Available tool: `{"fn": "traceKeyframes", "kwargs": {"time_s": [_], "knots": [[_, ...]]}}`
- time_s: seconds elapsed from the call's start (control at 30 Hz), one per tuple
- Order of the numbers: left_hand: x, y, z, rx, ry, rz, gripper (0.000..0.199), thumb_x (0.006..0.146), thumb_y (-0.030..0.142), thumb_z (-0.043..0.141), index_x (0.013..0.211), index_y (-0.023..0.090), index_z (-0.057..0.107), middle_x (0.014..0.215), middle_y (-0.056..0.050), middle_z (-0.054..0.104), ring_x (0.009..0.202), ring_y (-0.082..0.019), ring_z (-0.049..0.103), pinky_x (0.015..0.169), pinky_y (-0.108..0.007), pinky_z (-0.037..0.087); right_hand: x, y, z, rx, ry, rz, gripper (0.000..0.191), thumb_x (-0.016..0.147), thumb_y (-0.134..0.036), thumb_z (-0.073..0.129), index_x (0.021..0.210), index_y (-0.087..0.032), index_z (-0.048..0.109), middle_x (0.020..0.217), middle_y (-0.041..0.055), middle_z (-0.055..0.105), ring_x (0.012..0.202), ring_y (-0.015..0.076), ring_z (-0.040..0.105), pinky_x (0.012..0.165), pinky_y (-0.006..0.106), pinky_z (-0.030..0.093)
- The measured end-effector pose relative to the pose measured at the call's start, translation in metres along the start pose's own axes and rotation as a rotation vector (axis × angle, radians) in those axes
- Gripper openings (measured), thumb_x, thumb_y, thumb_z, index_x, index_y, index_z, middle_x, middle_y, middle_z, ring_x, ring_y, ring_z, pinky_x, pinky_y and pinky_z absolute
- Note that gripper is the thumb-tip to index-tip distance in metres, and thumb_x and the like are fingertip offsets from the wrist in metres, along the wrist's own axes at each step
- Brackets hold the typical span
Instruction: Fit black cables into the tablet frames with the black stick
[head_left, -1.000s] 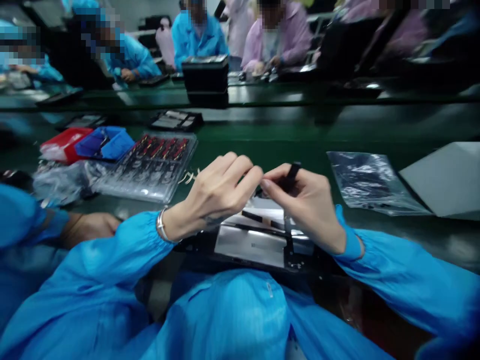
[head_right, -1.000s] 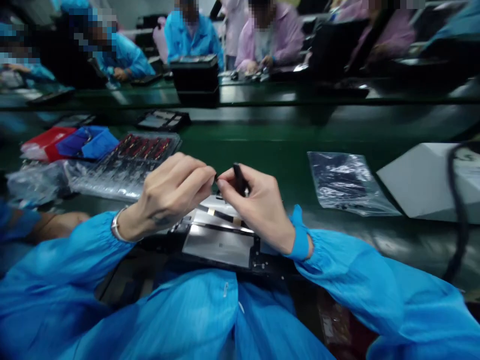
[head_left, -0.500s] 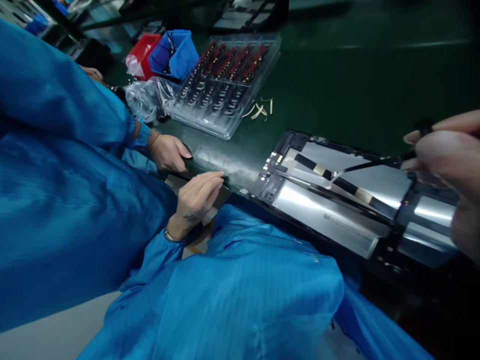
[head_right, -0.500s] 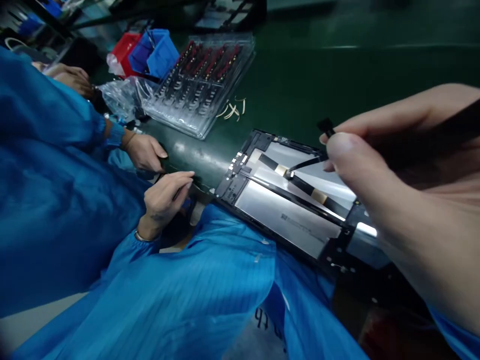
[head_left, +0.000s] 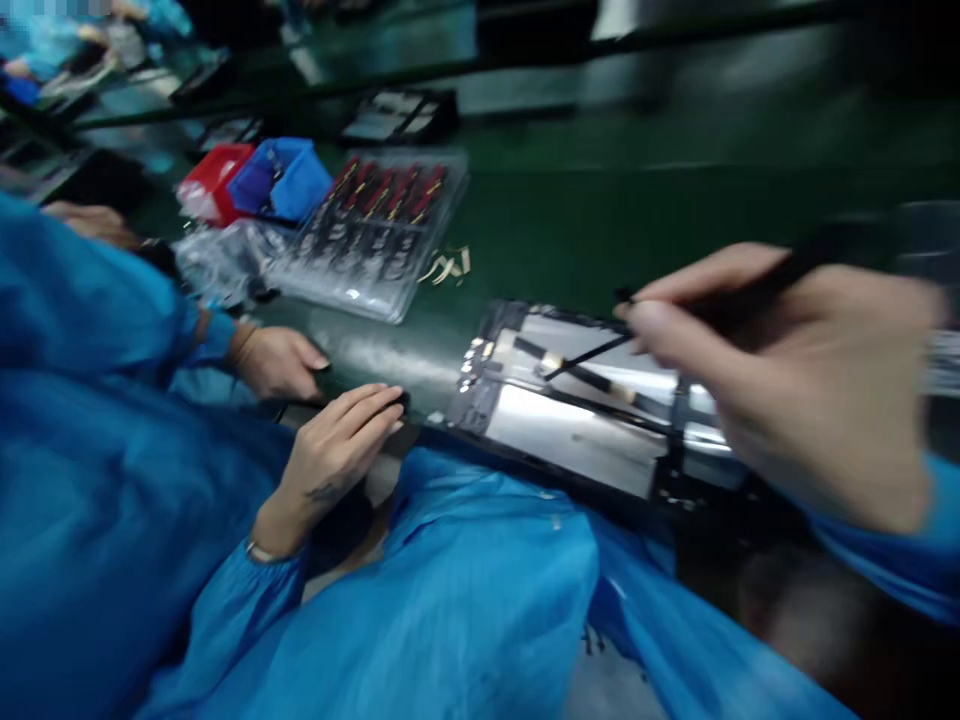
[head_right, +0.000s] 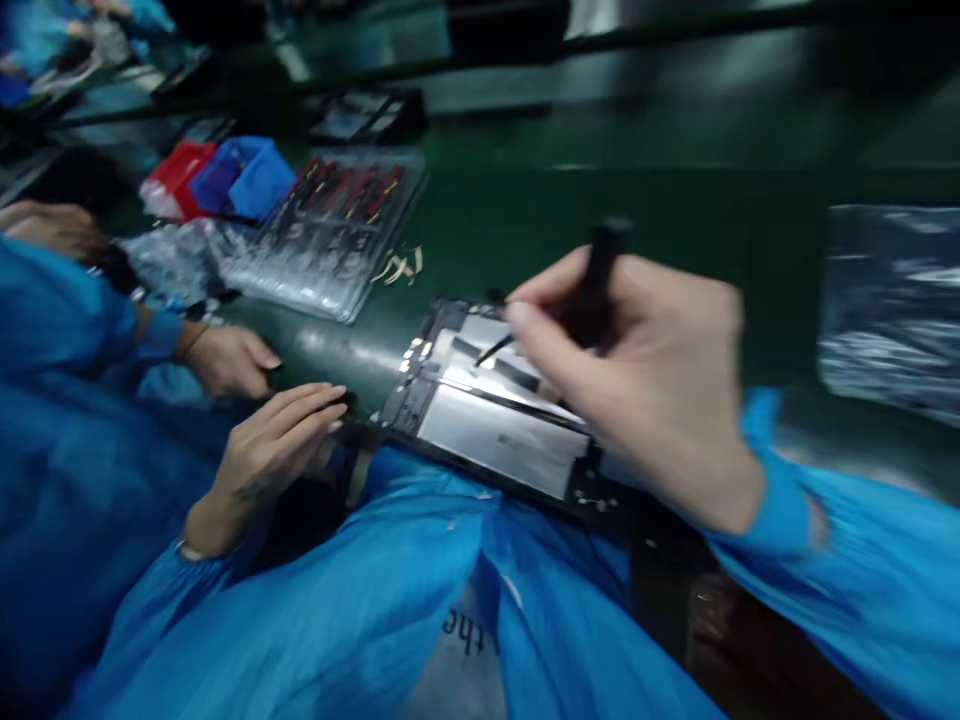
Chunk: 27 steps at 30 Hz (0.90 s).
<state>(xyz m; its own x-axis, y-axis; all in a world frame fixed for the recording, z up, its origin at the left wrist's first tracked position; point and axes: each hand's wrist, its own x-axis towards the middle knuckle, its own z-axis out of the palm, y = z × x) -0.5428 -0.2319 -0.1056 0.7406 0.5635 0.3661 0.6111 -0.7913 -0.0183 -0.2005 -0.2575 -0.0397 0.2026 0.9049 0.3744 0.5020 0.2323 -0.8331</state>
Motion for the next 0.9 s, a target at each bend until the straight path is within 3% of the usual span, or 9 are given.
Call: {"fn": "traceKeyframes", "kwargs": {"time_s": [0.1,0.17,0.27,0.37,0.47,0.53,0.63,0.73,0.9], "knots": [[0.048,0.007,-0.001,0.012,0.263,0.119,0.037,0.092,0.005,0.061,0.126,0.019,0.062,0.109,-0.011,0.073,0.097,-0.024,0.07,0.084,-0.037,0.058,0.005,-0.01,0.005,0.072,0.03,0.03,0.009,0.084,-0.023,0.074,0.076,-0.019,0.071,0.07,0.0004,0.067,0.061,0.0128,0.058,0.054,0.028,0.042],[0.089,0.019,-0.002,0.012,0.444,0.216,0.025,0.091,0.012,0.067,0.116,0.015,0.065,0.09,-0.008,0.072,0.077,-0.02,0.066,0.07,-0.033,0.053,0.008,-0.008,0.005,0.167,0.044,0.029,0.008,0.084,-0.022,0.073,0.077,-0.018,0.07,0.07,-0.0004,0.068,0.061,0.0119,0.06,0.055,0.027,0.044],[0.144,0.042,-0.007,0.106,0.462,0.365,0.015,0.095,0.029,0.066,0.098,0.014,0.065,0.072,-0.004,0.064,0.063,-0.018,0.056,0.058,-0.032,0.043,0.009,-0.003,0.004,0.242,0.068,-0.004,0.009,0.085,-0.023,0.071,0.079,-0.017,0.07,0.068,-0.0014,0.067,0.061,0.0103,0.059,0.056,0.025,0.045],[0.177,0.058,-0.012,0.258,0.475,0.428,0.022,0.096,0.028,0.061,0.077,0.017,0.061,0.061,-0.001,0.052,0.058,-0.017,0.048,0.054,-0.034,0.035,0.008,-0.003,0.004,0.271,0.09,-0.035,0.01,0.085,-0.023,0.071,0.079,-0.016,0.069,0.069,-0.0013,0.066,0.064,0.0106,0.06,0.059,0.025,0.046],[0.188,0.063,-0.013,0.32,0.484,0.405,0.03,0.095,0.017,0.059,0.065,0.019,0.054,0.058,0.0,0.047,0.056,-0.017,0.044,0.053,-0.034,0.031,0.008,-0.002,0.005,0.27,0.097,-0.073,0.011,0.087,-0.024,0.07,0.08,-0.016,0.069,0.071,-0.0011,0.066,0.066,0.0107,0.06,0.06,0.025,0.045],[0.188,0.06,-0.012,0.213,0.48,0.365,0.026,0.095,0.014,0.058,0.069,0.016,0.06,0.06,0.0,0.051,0.057,-0.015,0.047,0.054,-0.032,0.033,0.009,-0.001,0.005,0.267,0.096,-0.092,0.014,0.09,-0.028,0.068,0.083,-0.016,0.069,0.074,-0.0004,0.067,0.069,0.0106,0.059,0.062,0.025,0.045],[0.187,0.054,-0.012,-0.272,0.458,0.18,0.012,0.096,0.019,0.062,0.088,0.013,0.07,0.069,0.0,0.063,0.059,-0.01,0.052,0.054,-0.024,0.037,0.011,0.004,0.005,0.252,0.056,-0.099,0.017,0.092,-0.033,0.067,0.092,-0.017,0.071,0.081,0.0005,0.069,0.072,0.0108,0.059,0.064,0.025,0.045],[0.187,0.05,-0.013,-0.771,0.378,-0.071,0.013,0.094,0.028,0.067,0.091,0.017,0.074,0.069,0.002,0.065,0.055,-0.007,0.05,0.05,-0.019,0.036,0.014,0.01,0.006,0.214,-0.035,-0.123,0.015,0.09,-0.031,0.07,0.094,-0.017,0.073,0.082,-0.0001,0.068,0.071,0.0104,0.057,0.063,0.025,0.043],[0.188,0.054,-0.011,-1.08,0.334,-0.203,0.019,0.09,0.034,0.072,0.082,0.017,0.076,0.068,0.0,0.066,0.055,-0.007,0.047,0.049,-0.019,0.035,0.011,0.014,0.008,0.188,-0.016,-0.204,0.01,0.089,-0.025,0.07,0.084,-0.016,0.071,0.077,-0.0007,0.065,0.07,0.01,0.057,0.065,0.026,0.043]]}}
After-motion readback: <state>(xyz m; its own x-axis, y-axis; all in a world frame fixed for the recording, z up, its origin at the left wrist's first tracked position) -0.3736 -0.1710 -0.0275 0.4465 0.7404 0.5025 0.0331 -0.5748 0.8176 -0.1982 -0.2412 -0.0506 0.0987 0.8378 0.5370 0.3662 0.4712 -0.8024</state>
